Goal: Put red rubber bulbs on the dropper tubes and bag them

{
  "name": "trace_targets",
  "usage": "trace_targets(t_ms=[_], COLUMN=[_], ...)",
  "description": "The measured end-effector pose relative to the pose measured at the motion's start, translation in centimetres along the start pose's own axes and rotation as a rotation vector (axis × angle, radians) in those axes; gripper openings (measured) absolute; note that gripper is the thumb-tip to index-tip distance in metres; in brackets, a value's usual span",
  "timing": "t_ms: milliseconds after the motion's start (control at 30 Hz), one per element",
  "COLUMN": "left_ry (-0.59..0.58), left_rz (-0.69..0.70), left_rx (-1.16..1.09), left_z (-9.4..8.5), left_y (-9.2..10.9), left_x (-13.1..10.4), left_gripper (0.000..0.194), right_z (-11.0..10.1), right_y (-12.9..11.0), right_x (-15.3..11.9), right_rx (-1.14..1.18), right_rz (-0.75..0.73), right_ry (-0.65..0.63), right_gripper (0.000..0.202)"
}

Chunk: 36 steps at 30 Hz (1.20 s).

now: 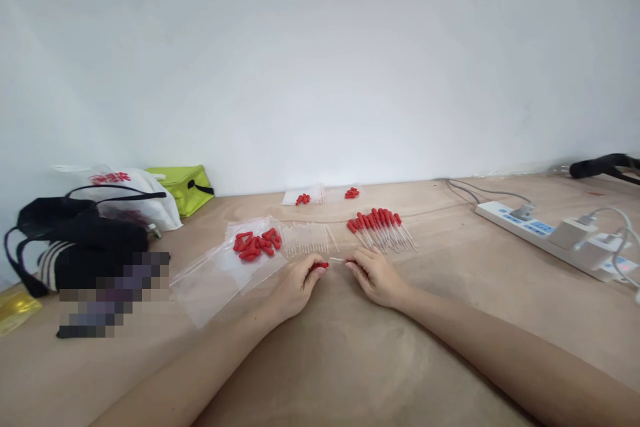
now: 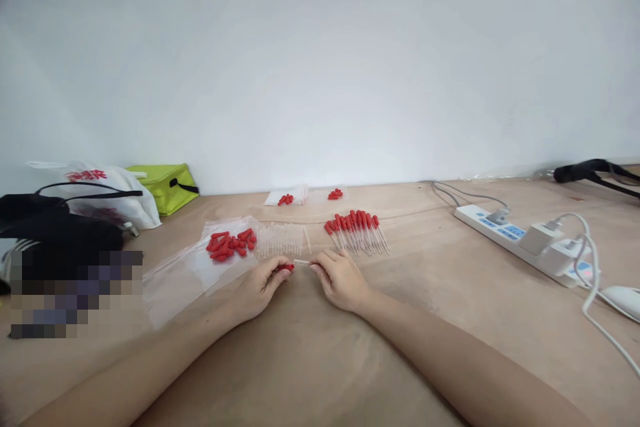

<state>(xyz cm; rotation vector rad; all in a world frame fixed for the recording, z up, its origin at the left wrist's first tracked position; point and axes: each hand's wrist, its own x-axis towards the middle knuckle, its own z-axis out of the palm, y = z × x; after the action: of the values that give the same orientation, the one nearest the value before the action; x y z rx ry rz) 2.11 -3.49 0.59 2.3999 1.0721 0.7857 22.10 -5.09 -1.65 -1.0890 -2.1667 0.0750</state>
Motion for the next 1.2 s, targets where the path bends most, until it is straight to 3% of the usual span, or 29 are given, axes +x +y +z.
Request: trace_targets(t_ms=[600,867,1200], left_ry=[-0.034,-0.081,-0.034], left_rz=[-0.011,0.024,-0.003], left_rx=[-0.147,-0.094,-0.054], left_z=[0.2,-0.3,-0.2], left_y=[-0.7,0.3,0.0], left_x=[-0.2,-0.3,-0.2], left_gripper=[0.017,0.019,0.017], right_z=[-0.3,-0.8,-0.5], right_y=[-0.1,0.0,-0.2], right_x=[0.2,0.3,0.0], right_rx=[-0.026,-0.043,-0.184], right_rz=[-0.046,-0.048,-0.068], right_ry=[-0.113,-0.207,-0.122], right_gripper=[0.023,0.023,0.022])
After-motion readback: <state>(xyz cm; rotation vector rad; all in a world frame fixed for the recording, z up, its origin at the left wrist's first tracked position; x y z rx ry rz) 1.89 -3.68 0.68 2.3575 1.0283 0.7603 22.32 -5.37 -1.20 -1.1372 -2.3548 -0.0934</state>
